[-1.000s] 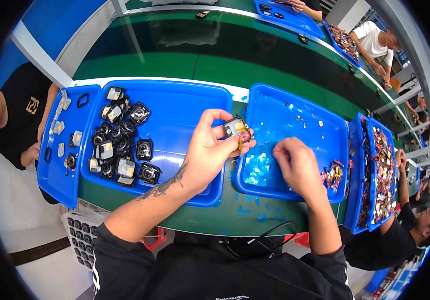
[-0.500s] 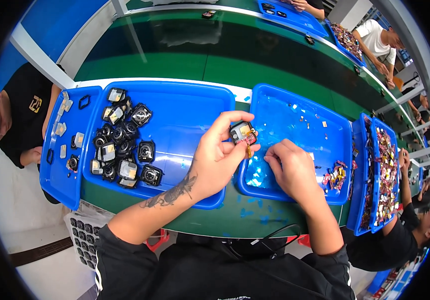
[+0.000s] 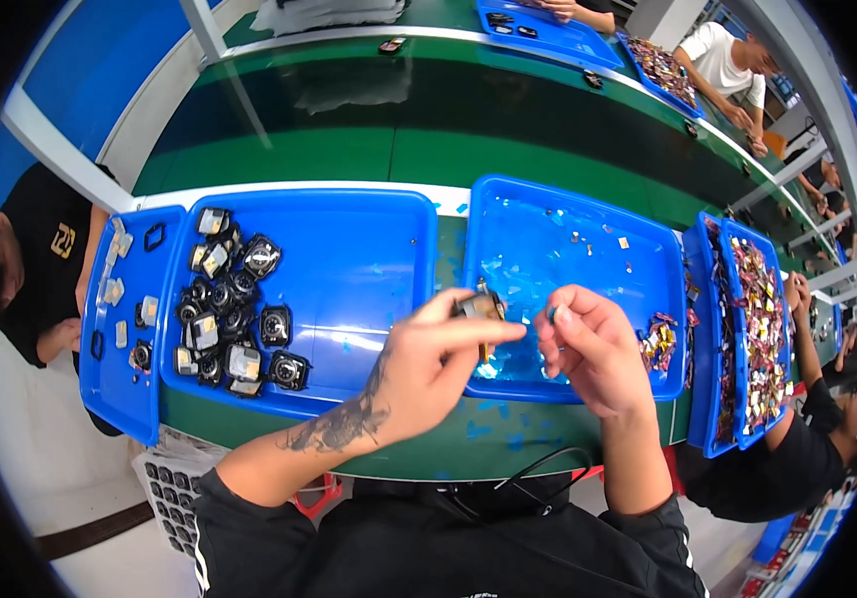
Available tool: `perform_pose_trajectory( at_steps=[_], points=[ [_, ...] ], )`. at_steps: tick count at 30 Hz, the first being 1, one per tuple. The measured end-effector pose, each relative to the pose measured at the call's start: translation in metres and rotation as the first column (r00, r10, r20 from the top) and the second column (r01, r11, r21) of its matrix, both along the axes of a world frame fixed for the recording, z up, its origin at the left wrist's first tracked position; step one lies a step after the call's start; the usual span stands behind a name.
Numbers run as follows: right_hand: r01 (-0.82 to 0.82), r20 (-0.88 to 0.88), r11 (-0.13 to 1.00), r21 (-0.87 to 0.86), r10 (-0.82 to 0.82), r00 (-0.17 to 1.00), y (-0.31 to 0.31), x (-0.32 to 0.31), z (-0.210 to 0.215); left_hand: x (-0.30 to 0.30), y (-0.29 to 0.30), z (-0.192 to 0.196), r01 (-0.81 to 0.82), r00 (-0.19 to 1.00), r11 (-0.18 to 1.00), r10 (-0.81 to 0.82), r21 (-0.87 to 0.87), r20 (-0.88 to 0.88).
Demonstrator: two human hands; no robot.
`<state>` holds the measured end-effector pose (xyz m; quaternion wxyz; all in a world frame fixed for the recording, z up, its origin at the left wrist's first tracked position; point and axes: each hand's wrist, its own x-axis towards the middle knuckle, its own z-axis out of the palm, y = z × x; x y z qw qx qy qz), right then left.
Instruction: Assembling small electronic components into a housing on a production line.
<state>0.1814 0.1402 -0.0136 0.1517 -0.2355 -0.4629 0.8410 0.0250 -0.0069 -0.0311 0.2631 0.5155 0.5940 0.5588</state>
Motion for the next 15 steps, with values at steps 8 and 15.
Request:
perform_pose_trajectory(
  at_steps=[8, 15],
  points=[
    [-0.012, 0.192, 0.45, 0.893, -0.355, 0.915, 0.051, 0.036, -0.01, 0.006, -0.002, 0.004, 0.096, 0.995, 0.993, -0.093, -0.069, 0.046],
    [-0.321, 0.371, 0.186, 0.929, -0.468, 0.802, 0.1, 0.068, -0.017, 0.014, 0.002, -0.005, 0.1, 0.985, 0.994, -0.091, -0.054, 0.148]
  ],
)
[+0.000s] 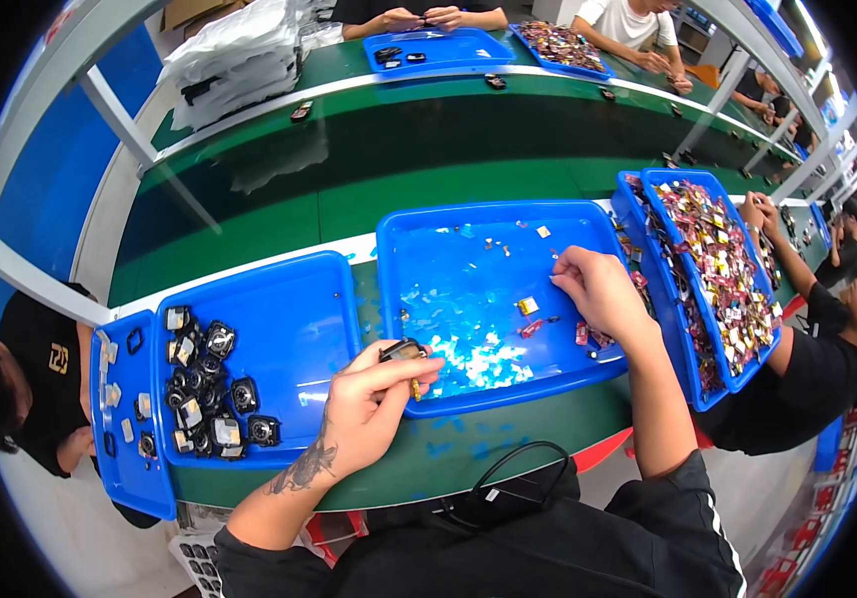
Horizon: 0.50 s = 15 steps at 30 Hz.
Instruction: Assembling small electronic components into a housing on a production line.
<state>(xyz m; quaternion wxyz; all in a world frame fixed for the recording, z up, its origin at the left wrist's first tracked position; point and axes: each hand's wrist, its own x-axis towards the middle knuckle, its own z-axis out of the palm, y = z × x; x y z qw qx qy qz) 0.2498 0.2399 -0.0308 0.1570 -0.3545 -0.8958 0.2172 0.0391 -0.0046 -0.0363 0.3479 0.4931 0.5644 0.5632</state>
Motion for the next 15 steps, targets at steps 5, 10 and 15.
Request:
perform_pose_trajectory(
  at_steps=[5, 10, 15],
  points=[
    [0.043, -0.034, 0.986, 0.159, -0.038, 0.999, 0.003, 0.014, 0.002, 0.0, -0.002, 0.006, 0.02, 0.989, 0.997, -0.008, -0.077, 0.145],
    [0.119, -0.018, 0.956, 0.266, -0.119, 0.993, -0.011, 0.019, 0.003, -0.002, 0.0, 0.001, 0.039, 0.969, 0.997, -0.02, -0.074, 0.248],
    [-0.005, 0.059, 0.974, 0.228, -0.008, 0.998, -0.016, 0.009, 0.001, 0.002, 0.002, 0.008, 0.013, 0.907, 0.992, 0.04, -0.123, 0.419]
  ],
)
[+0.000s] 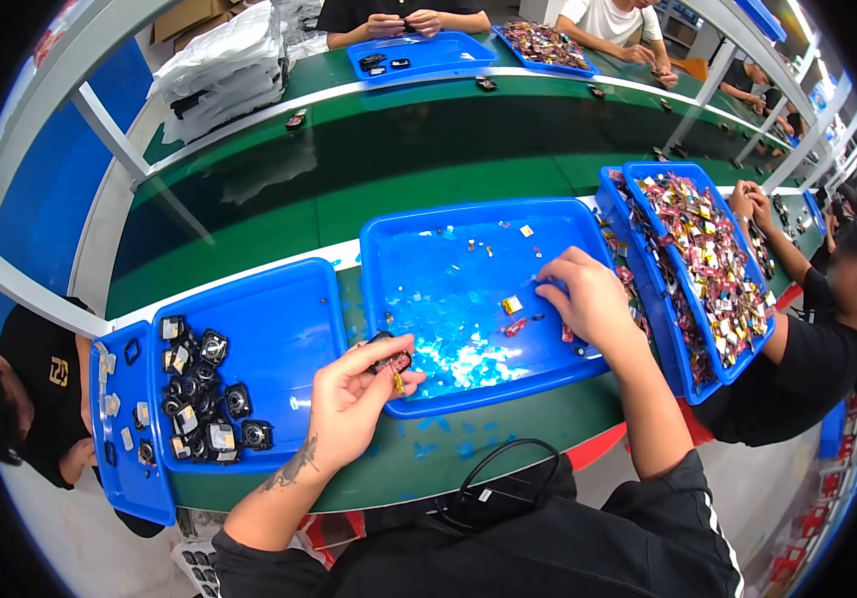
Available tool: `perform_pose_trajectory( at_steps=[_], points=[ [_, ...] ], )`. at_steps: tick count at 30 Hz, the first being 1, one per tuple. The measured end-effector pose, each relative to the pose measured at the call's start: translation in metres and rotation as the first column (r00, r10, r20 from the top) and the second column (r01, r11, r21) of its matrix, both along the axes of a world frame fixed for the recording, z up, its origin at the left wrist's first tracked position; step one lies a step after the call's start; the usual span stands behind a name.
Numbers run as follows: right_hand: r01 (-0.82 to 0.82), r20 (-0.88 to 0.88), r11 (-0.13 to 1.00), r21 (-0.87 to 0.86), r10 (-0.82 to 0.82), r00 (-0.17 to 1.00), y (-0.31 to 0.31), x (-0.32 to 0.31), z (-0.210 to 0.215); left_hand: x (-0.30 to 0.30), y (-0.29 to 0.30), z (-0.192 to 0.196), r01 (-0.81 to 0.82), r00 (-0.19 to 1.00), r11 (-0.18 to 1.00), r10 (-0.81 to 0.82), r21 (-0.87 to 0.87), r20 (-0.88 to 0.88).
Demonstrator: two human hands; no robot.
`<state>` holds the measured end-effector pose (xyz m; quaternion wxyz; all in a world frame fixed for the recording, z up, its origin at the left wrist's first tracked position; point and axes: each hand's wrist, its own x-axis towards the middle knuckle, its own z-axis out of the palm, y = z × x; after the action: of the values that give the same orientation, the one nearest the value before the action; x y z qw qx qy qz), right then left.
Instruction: Assembling small electronic components into a housing on a production line.
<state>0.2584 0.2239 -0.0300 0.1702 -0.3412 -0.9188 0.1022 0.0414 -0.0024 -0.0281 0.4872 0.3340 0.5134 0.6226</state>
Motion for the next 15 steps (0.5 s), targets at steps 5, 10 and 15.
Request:
perform_pose_trajectory(
  at_steps=[5, 10, 15],
  points=[
    [0.329, 0.15, 0.944, 0.01, -0.327, 0.933, 0.003, -0.006, 0.005, -0.002, -0.001, -0.002, 0.001, 1.0, 1.0, -0.001, 0.011, -0.025],
    [0.169, 0.037, 0.966, 0.196, -0.179, 0.983, 0.011, 0.007, -0.006, -0.002, -0.001, -0.002, 0.014, 0.999, 1.0, -0.013, 0.022, -0.047],
    [0.164, -0.071, 0.962, 0.217, -0.152, 0.986, 0.005, 0.002, -0.004, -0.002, 0.0, -0.004, 0.016, 0.999, 1.0, -0.015, 0.024, -0.048]
  ],
)
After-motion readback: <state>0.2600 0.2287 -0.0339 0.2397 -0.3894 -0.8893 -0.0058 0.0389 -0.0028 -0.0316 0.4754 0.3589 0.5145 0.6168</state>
